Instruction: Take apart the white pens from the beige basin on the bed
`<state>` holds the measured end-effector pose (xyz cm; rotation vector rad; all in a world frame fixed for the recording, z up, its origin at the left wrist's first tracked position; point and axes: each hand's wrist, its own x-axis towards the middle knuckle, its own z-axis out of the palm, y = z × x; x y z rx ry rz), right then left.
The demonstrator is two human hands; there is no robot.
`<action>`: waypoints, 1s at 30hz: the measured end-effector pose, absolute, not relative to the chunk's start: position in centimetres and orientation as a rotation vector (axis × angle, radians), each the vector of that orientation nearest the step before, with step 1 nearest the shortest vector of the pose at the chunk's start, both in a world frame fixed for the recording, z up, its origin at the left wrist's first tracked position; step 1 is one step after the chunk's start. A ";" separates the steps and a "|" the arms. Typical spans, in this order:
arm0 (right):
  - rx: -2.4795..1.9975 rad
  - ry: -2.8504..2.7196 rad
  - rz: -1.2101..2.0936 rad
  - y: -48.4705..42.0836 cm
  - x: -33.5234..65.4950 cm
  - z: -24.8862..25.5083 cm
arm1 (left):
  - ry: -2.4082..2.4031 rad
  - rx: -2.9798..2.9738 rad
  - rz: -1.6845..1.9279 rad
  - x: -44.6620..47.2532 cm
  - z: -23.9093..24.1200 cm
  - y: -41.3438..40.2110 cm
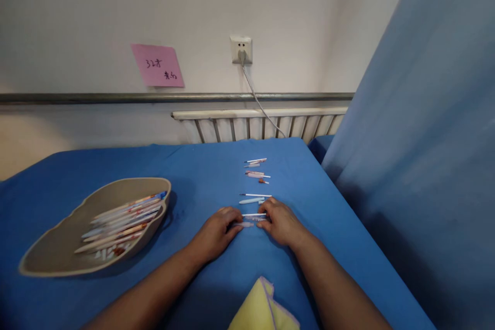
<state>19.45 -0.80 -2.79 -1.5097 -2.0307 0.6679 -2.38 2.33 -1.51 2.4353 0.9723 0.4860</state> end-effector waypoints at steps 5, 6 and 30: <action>-1.492 -2.009 0.680 -0.7 19.8 -3.1 | 0.984 2.450 0.464 -2.4 -1.3 2.3; -1.494 -1.994 0.686 -0.8 20.0 -3.2 | 0.981 2.451 0.458 -2.4 -1.3 2.4; -1.639 -1.607 0.500 0.3 22.8 -2.9 | 0.076 2.720 0.097 6.9 -0.1 -9.8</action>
